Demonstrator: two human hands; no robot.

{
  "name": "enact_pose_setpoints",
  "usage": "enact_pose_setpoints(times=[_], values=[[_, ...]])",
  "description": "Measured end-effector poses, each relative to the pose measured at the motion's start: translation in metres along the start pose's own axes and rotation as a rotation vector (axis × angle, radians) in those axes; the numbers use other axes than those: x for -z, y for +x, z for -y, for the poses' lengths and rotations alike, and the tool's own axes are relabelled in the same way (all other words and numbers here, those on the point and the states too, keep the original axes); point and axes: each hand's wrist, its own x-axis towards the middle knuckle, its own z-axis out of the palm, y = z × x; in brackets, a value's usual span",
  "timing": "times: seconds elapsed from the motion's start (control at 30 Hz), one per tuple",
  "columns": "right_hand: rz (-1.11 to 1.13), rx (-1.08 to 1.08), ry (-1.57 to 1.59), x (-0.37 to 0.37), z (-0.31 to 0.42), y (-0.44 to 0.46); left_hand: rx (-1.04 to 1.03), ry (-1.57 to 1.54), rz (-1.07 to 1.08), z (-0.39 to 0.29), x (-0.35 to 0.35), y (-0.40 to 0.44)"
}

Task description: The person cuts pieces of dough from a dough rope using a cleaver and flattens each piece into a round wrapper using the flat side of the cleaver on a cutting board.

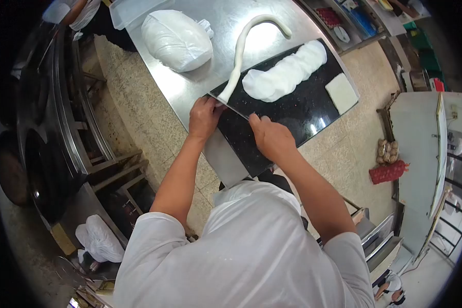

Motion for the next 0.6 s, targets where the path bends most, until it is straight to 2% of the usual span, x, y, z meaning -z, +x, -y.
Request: enact_pose_setpoints(times=[0.13,0.2,0.23,0.3,0.37,0.43,0.5,0.53,0.6], values=[[0.053,-0.003,0.037,-0.012,-0.016,-0.009,0.034,-0.03,0.07,-0.006,0.015,0.0],[0.043,-0.038,0.077,-0.02,-0.036,-0.036,0.221,-0.41,-0.066,-0.011,0.018,0.006],[0.047,-0.06,0.118,-0.025,-0.047,-0.052,0.201,-0.418,-0.056,-0.005,0.019,0.004],[0.078,-0.162,0.224,-0.03,-0.073,-0.092,-0.04,0.153,0.214,0.009,0.02,-0.015],[0.046,-0.335,0.593,-0.027,-0.093,-0.137,-0.147,0.207,0.454,-0.06,0.029,-0.024],[-0.139,-0.401,0.643,-0.031,-0.111,-0.18,-0.241,0.2,0.849,-0.094,0.009,-0.036],[-0.243,-0.494,0.769,-0.02,-0.129,-0.21,-0.598,0.237,0.624,-0.103,-0.028,-0.068],[-0.247,-0.499,0.782,-0.01,-0.139,-0.216,-0.606,0.243,0.634,-0.116,-0.039,-0.064],[-0.517,-0.488,0.959,0.009,-0.159,-0.219,-0.547,0.228,0.652,-0.138,-0.066,-0.046]])
